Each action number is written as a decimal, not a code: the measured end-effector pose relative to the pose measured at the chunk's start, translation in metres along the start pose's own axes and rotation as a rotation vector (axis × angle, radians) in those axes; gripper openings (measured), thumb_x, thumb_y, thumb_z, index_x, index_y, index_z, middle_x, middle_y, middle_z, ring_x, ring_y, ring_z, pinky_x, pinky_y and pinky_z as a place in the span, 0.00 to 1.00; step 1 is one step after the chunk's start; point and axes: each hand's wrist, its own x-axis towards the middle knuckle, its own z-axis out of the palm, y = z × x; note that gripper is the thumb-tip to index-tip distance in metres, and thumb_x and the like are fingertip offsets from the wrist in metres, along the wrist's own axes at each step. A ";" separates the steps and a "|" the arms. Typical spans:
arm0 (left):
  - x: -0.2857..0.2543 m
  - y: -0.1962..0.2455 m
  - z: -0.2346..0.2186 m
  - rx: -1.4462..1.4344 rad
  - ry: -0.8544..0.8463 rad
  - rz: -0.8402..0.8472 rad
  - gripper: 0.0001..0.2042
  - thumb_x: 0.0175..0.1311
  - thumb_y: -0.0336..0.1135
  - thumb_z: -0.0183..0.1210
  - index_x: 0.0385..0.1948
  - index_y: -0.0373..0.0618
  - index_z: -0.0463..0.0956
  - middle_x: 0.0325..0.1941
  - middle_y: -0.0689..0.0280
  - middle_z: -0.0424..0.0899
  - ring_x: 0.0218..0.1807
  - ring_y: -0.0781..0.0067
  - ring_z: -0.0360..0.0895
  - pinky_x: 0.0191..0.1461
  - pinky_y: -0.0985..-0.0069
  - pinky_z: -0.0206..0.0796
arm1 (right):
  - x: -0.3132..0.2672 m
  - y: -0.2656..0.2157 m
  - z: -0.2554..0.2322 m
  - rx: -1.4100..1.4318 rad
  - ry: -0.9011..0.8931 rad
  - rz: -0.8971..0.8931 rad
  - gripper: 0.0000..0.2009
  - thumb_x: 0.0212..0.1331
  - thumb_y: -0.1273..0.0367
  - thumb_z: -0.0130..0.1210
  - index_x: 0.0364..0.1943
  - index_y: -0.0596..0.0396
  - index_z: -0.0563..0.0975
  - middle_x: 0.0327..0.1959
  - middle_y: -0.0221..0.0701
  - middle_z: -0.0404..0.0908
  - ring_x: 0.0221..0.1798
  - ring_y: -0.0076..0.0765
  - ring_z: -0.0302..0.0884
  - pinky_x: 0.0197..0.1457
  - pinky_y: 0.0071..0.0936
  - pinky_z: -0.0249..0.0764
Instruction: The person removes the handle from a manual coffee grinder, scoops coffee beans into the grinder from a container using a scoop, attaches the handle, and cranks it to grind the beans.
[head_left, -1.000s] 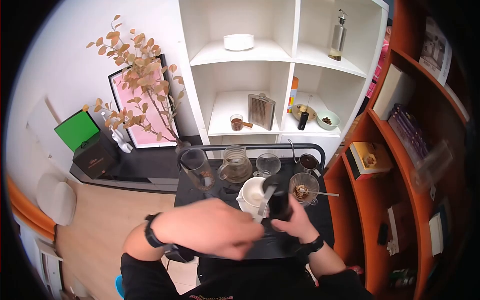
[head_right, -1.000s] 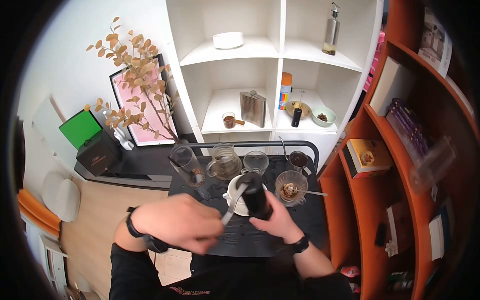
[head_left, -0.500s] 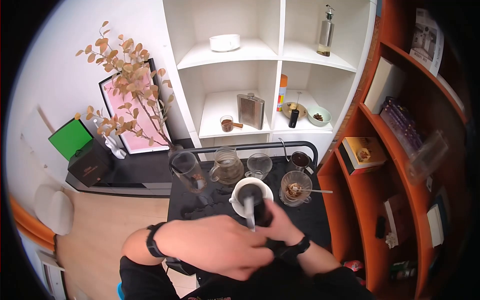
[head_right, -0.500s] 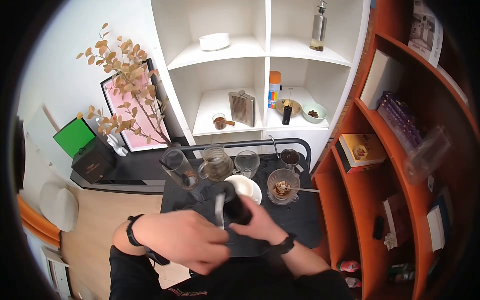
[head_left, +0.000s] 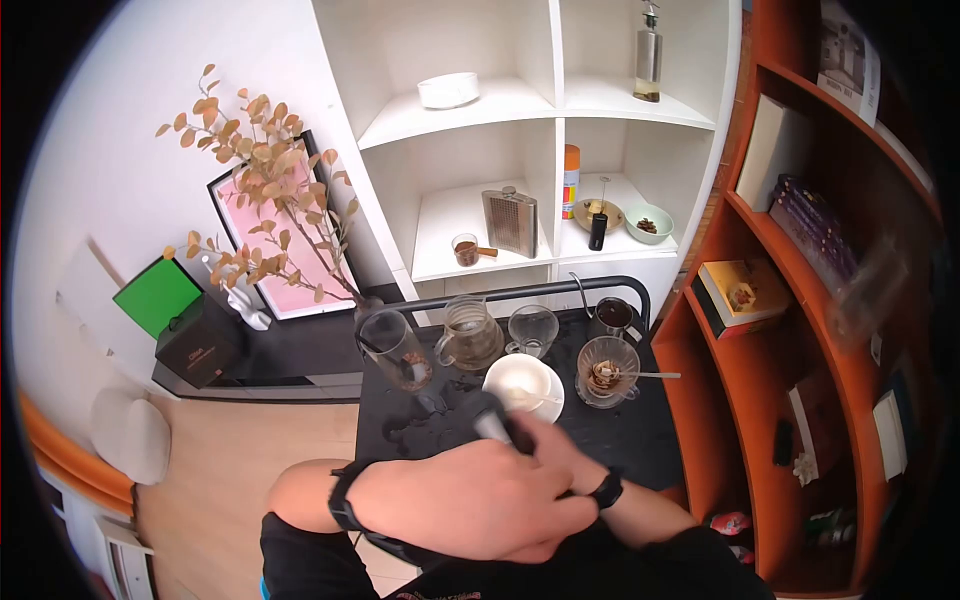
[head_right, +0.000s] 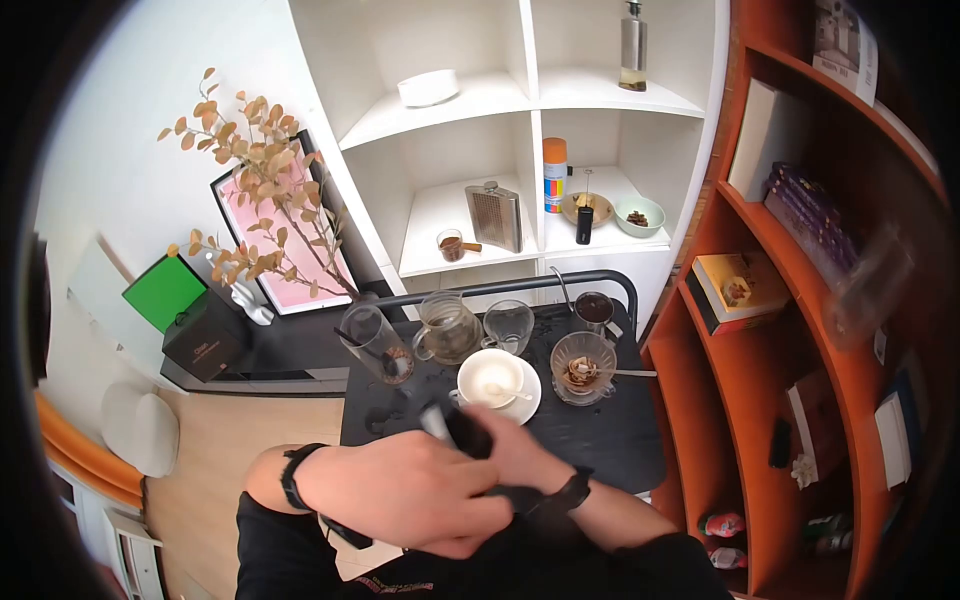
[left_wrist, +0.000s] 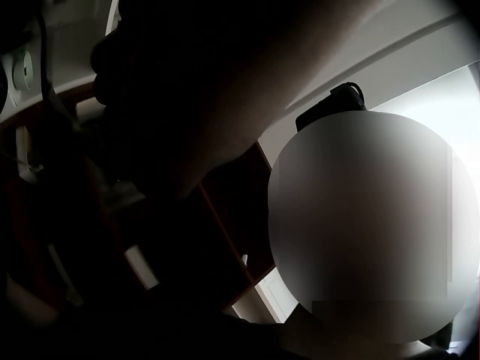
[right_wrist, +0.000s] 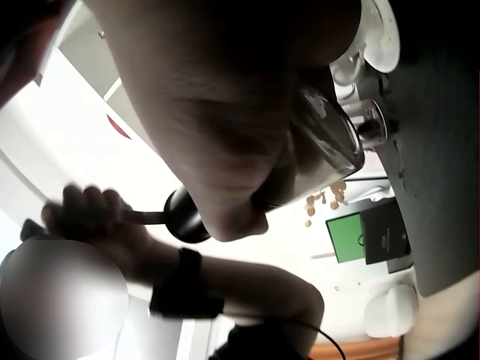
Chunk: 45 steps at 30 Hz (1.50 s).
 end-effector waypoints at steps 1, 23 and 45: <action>-0.010 0.000 -0.002 -0.074 -0.053 0.001 0.11 0.56 0.40 0.65 0.30 0.51 0.72 0.28 0.66 0.73 0.29 0.63 0.79 0.27 0.69 0.70 | 0.003 -0.018 -0.040 -0.320 -0.163 0.460 0.30 0.54 0.69 0.69 0.62 0.56 0.70 0.50 0.35 0.80 0.51 0.28 0.79 0.53 0.30 0.78; -0.057 -0.064 -0.026 0.066 0.103 -0.479 0.07 0.54 0.33 0.62 0.30 0.45 0.74 0.24 0.59 0.77 0.28 0.52 0.79 0.32 0.62 0.71 | -0.020 -0.043 -0.092 -0.004 -0.167 0.721 0.31 0.47 0.72 0.74 0.57 0.59 0.72 0.47 0.31 0.82 0.46 0.22 0.83 0.51 0.25 0.79; -0.017 -0.053 -0.007 0.109 0.165 -0.348 0.10 0.58 0.35 0.63 0.33 0.44 0.71 0.27 0.57 0.76 0.29 0.52 0.79 0.31 0.61 0.72 | -0.005 -0.020 -0.023 -0.316 -0.614 0.278 0.28 0.45 0.65 0.73 0.54 0.51 0.77 0.51 0.34 0.84 0.53 0.36 0.84 0.55 0.35 0.79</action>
